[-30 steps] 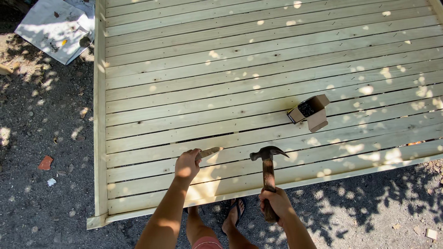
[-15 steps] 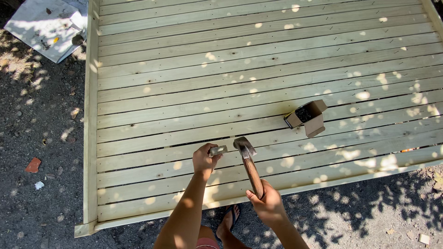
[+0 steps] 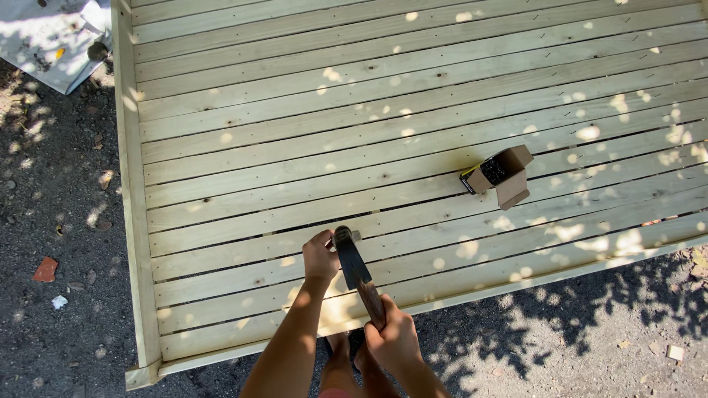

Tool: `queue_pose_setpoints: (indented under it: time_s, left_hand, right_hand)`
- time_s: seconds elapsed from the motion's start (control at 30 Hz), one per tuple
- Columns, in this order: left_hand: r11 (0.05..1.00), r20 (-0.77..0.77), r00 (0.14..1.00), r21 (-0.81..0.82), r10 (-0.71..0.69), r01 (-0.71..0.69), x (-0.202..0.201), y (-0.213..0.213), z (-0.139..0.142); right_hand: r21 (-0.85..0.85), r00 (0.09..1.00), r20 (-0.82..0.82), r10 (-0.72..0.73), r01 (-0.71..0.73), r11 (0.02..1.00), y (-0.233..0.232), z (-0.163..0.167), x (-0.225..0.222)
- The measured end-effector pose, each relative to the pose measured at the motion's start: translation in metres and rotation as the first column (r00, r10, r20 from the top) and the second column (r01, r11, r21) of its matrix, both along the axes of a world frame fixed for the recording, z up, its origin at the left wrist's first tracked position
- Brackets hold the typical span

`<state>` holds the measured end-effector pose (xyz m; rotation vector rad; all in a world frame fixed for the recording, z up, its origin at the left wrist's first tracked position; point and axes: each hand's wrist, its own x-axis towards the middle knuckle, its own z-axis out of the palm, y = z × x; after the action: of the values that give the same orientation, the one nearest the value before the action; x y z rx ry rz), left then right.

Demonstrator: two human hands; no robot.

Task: The person holds a claw hammer in one hand and a small concrete block in the other, working around a wooden bed frame set on the ground outdoors. They position the block against the slats and hammer nails into the frame, shifting position to reach different spots along the slats, with a box of nails resting on the frame.

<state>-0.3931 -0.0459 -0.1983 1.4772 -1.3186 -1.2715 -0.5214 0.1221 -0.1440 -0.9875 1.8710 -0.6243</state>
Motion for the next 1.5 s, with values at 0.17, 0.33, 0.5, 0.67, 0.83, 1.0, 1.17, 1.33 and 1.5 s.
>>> queue_pose_setpoints:
  time_s: [0.17, 0.33, 0.5, 0.67, 0.83, 1.0, 1.17, 1.33, 1.5]
  left_hand:
    - [0.999, 0.022, 1.000, 0.041, 0.005, -0.006, 0.001, -0.004, -0.003]
    - [0.995, 0.094, 0.995, 0.089, -0.046, 0.038, 0.005, -0.005, -0.006]
    - [0.999, 0.050, 0.999, 0.044, 0.012, -0.014, 0.008, -0.004, -0.005]
    - [0.988, 0.169, 0.983, 0.145, -0.072, 0.047, 0.014, -0.001, -0.004]
    - [0.992, -0.006, 0.999, 0.123, -0.036, 0.037, 0.013, -0.003, -0.005]
    - [0.985, 0.075, 0.997, 0.173, -0.030, 0.017, 0.013, -0.006, 0.002]
    - [0.991, 0.099, 0.994, 0.127, -0.049, 0.036, 0.015, -0.004, 0.007]
    - [0.986, 0.131, 0.988, 0.151, -0.087, 0.067, 0.016, -0.003, 0.018]
    - [0.951, 0.327, 0.896, 0.171, -0.301, 0.258, 0.027, -0.002, 0.041]
  right_hand:
    - [-0.005, 0.998, -0.057, 0.015, -0.016, 1.000, -0.001, 0.000, 0.006]
    - [0.015, 0.999, -0.014, -0.049, 0.049, 0.999, 0.002, 0.006, 0.012]
    - [-0.002, 0.995, -0.103, -0.016, 0.016, 1.000, -0.005, 0.018, 0.017]
    - [0.181, 0.979, 0.168, -0.118, 0.087, 0.980, -0.006, 0.036, 0.019]
    - [0.079, 0.999, -0.050, -0.008, 0.011, 0.997, -0.008, 0.033, 0.024]
    - [-0.033, 0.990, 0.078, -0.121, 0.124, 0.992, -0.007, 0.033, 0.027]
    - [0.090, 0.993, 0.074, -0.088, 0.082, 0.993, 0.002, 0.038, 0.022]
    - [0.156, 0.993, -0.119, -0.004, 0.023, 0.987, 0.014, 0.006, 0.027]
    - [0.033, 0.967, 0.111, -0.230, 0.227, 0.973, 0.046, -0.024, 0.009]
